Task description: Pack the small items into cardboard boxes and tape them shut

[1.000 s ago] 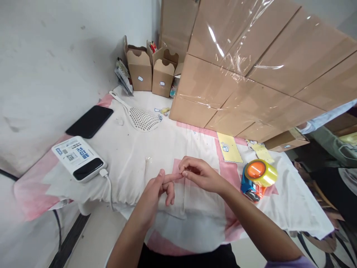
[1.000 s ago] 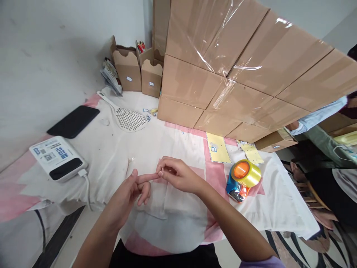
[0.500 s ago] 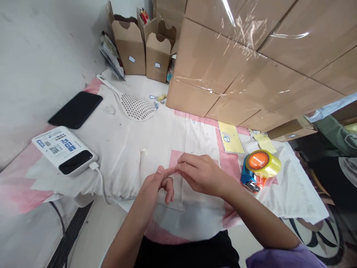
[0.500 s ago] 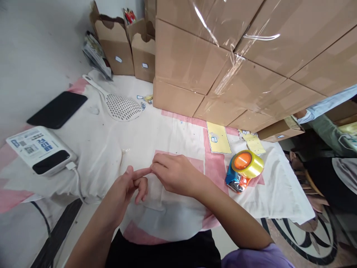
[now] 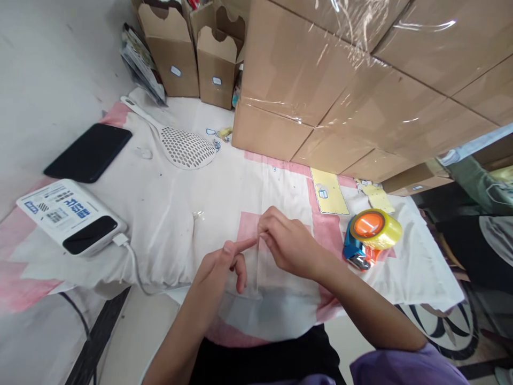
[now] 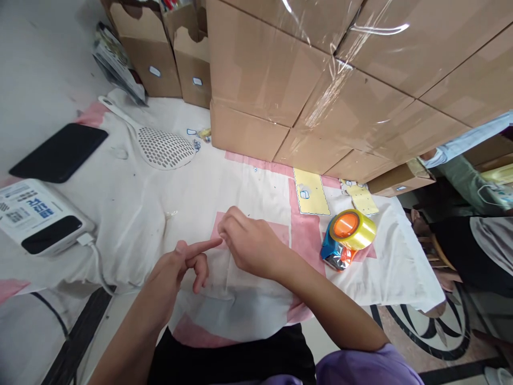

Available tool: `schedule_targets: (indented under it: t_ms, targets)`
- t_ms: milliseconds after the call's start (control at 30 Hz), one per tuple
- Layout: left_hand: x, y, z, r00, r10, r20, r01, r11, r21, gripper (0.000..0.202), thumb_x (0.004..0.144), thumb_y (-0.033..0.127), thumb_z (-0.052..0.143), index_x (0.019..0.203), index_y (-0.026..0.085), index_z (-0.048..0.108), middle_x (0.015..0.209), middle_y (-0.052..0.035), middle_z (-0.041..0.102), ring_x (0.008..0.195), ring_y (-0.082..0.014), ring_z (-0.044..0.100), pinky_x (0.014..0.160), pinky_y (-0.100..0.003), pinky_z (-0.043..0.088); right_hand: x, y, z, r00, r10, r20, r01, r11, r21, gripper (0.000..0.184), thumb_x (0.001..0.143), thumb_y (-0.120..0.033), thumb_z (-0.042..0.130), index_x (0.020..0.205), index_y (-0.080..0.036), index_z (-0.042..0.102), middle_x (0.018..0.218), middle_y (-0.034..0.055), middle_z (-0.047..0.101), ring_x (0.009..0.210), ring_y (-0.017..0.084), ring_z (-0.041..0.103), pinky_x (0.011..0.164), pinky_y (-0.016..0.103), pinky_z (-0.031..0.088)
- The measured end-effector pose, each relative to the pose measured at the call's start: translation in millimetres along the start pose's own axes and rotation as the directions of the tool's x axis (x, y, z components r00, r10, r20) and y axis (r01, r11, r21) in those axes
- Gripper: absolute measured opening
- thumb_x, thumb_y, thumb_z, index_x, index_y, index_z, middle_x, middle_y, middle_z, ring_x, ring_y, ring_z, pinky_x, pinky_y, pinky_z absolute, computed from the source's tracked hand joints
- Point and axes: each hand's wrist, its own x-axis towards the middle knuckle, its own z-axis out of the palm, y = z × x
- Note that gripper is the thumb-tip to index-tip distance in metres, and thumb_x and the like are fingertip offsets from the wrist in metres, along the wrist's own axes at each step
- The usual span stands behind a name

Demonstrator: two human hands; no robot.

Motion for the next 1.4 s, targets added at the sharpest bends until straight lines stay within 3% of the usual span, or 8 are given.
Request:
schedule_targets:
  t_ms: [133, 300, 400, 600, 700, 867, 1133, 1400]
  targets:
    - [6.9, -1.5, -8.2, 0.997, 0.027, -0.074, -0.024, 0.999, 0.036, 0.057, 0.095, 0.063, 0.045, 0.063, 0.022, 0.069, 0.048, 0.0006, 0.049, 0.058, -0.0182, 0.052, 0.078, -0.035, 0.046, 0.6, 30.2, 15.4, 0.952, 0.108, -0.287, -0.089, 0.993, 0.078, 0.012, 0.100, -0.015, 0.045, 0.094, -0.020, 0.054, 0.090, 0.0050, 0.059, 0.077, 0.014, 0.055, 0.060, 0.026, 0.040]
    - [14.7, 2.8, -19.4, 0.987, 0.092, -0.131, -0.080, 0.992, 0.095, 0.059, 0.093, 0.064, 0.050, 0.051, 0.023, 0.059, 0.047, 0.0005, 0.046, 0.064, -0.0186, 0.054, 0.091, -0.034, 0.046, 2.7, 54.9, 37.8, 0.973, 0.231, 0.004, -0.224, 0.949, -0.222, 0.025, 0.100, -0.014, 0.043, 0.087, -0.017, 0.063, 0.090, 0.0064, 0.063, 0.071, 0.014, 0.055, 0.058, 0.029, 0.032]
    - [17.7, 6.6, -22.3, 0.984, 0.101, -0.144, -0.087, 0.991, 0.102, 0.055, 0.094, 0.061, 0.051, 0.056, 0.023, 0.063, 0.049, 0.0018, 0.047, 0.062, -0.0174, 0.054, 0.096, -0.034, 0.045, 2.7, 54.5, 37.5, 0.936, 0.292, 0.197, -0.257, 0.948, -0.186, 0.026, 0.102, -0.016, 0.045, 0.089, -0.016, 0.067, 0.094, 0.0061, 0.064, 0.071, 0.014, 0.056, 0.060, 0.028, 0.033]
    - [29.3, 11.6, -36.8, 0.923, 0.169, -0.345, -0.156, 0.986, 0.067, 0.055, 0.094, 0.051, 0.054, 0.049, 0.022, 0.061, 0.048, -0.0002, 0.046, 0.065, -0.0177, 0.054, 0.087, -0.032, 0.045, -10.4, 56.7, 36.3, 0.902, 0.427, -0.060, -0.412, 0.896, 0.166, 0.013, 0.093, -0.011, 0.055, 0.083, -0.019, 0.058, 0.091, 0.0022, 0.060, 0.075, 0.013, 0.057, 0.067, 0.025, 0.042]
    - [34.5, 21.6, -48.4, 0.848, 0.200, -0.491, -0.223, 0.975, 0.011, 0.039, 0.092, 0.045, 0.058, 0.066, 0.021, 0.073, 0.045, 0.0025, 0.043, 0.058, -0.0160, 0.049, 0.074, -0.031, 0.045, -18.5, 61.9, 42.7, 0.911, 0.395, -0.120, -0.378, 0.914, 0.144, 0.012, 0.097, -0.014, 0.050, 0.088, -0.019, 0.057, 0.093, 0.0036, 0.059, 0.077, 0.014, 0.057, 0.067, 0.026, 0.043]
    - [40.2, 43.8, -53.3, 0.795, 0.230, -0.561, -0.260, 0.965, 0.029, 0.032, 0.092, 0.042, 0.060, 0.090, 0.018, 0.079, 0.044, 0.0043, 0.044, 0.056, -0.0153, 0.050, 0.069, -0.030, 0.044, -21.5, 65.6, 48.5, 0.940, 0.340, 0.026, -0.329, 0.924, -0.192, 0.024, 0.104, -0.015, 0.039, 0.093, -0.016, 0.060, 0.097, 0.0094, 0.061, 0.083, 0.020, 0.056, 0.066, 0.030, 0.040]
    - [44.1, 41.6, -37.5, 0.841, 0.219, -0.495, -0.206, 0.975, 0.081, 0.031, 0.094, 0.044, 0.058, 0.085, 0.021, 0.076, 0.046, 0.0032, 0.042, 0.064, -0.0180, 0.054, 0.072, -0.031, 0.044, -26.5, 51.9, 43.7, 0.965, 0.199, 0.173, -0.133, 0.934, -0.330, 0.026, 0.092, 0.002, 0.043, 0.085, -0.013, 0.062, 0.091, 0.0092, 0.062, 0.078, 0.019, 0.049, 0.059, 0.032, 0.028]
    - [48.2, 26.8, -23.2, 0.873, 0.244, -0.421, -0.181, 0.966, 0.185, 0.049, 0.095, 0.043, 0.054, 0.050, 0.023, 0.056, 0.049, -0.0008, 0.043, 0.099, -0.0247, 0.065, 0.085, -0.032, 0.043, -17.6, 42.5, 25.3, 0.892, 0.193, 0.408, -0.051, 0.941, -0.333, 0.025, 0.084, 0.007, 0.048, 0.084, -0.013, 0.063, 0.094, 0.0106, 0.062, 0.071, 0.017, 0.046, 0.055, 0.032, 0.021]
